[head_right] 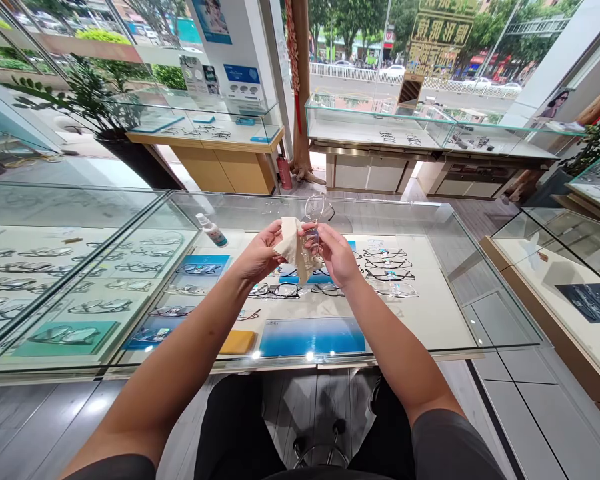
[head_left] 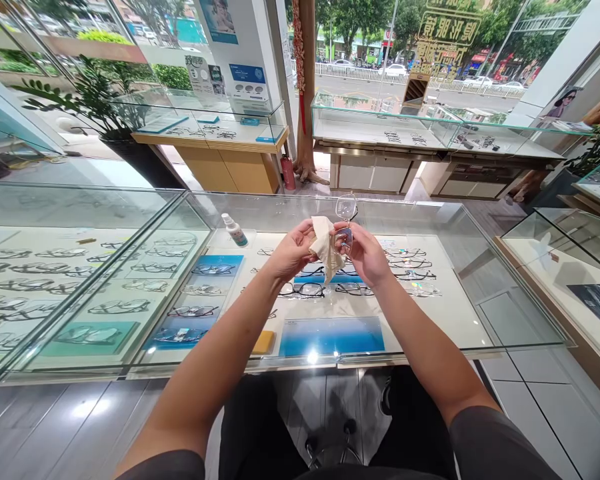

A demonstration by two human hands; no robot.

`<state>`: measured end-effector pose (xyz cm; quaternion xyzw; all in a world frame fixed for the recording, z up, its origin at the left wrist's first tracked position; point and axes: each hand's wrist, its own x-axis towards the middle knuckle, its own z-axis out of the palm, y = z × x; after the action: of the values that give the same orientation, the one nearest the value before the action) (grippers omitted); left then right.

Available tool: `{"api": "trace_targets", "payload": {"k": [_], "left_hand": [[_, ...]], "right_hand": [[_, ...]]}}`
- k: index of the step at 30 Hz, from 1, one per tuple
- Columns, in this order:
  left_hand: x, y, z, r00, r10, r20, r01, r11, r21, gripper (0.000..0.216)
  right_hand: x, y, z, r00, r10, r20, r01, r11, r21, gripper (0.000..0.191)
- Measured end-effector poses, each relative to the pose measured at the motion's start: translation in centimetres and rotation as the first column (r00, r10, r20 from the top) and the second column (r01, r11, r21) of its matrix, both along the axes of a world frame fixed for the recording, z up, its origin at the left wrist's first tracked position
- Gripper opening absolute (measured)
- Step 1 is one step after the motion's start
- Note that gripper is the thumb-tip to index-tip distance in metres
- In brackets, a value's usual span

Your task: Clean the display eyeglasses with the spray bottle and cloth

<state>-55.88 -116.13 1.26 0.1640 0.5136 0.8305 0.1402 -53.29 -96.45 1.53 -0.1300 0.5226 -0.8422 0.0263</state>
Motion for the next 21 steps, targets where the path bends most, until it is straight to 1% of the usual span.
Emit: {"api": "trace_targets", "payload": {"k": [3, 6, 11, 15, 17, 21], "left_hand": [[0.3, 0.5, -0.2, 1.000, 0.014, -0.002, -0.014, 1.000, 0.008, 0.064], [0.6, 1.1, -0.4, 1.000, 0.027, -0.005, -0.027, 1.000, 0.016, 0.063], [1.4, 1.8, -0.7, 0.999, -0.029, 0.020, 0.030, 0.998, -0.057, 0.070], [1.8, 2.2, -0.9, 1.000, -0.025, -0.004, 0.024, 0.994, -0.109, 0.076], [1.8, 2.2, -1.0, 0.999, -0.018, -0.033, 0.013, 0.990, -0.139, 0.072], [1.7, 2.2, -1.4, 0.995, -0.005, -0.095, -0.018, 0.971, -0.237, 0.056]], "right_hand": [[0.0, -0.3, -0.3, 0.999, -0.032, 0.004, 0.031, 0.998, 0.045, 0.042], [0.0, -0.5, -0.6, 0.997, -0.061, -0.038, 0.065, 0.993, 0.102, 0.039], [0.1, -0.7, -1.1, 0.994, -0.067, -0.084, 0.078, 0.986, 0.144, 0.040], [0.5, -1.0, -1.3, 0.992, -0.076, -0.097, 0.091, 0.983, 0.158, 0.039], [0.6, -1.1, -1.3, 0.991, -0.094, -0.100, 0.109, 0.982, 0.154, 0.037], [0.7, -1.3, -1.3, 0.990, -0.119, -0.072, 0.127, 0.984, 0.126, 0.039]]}}
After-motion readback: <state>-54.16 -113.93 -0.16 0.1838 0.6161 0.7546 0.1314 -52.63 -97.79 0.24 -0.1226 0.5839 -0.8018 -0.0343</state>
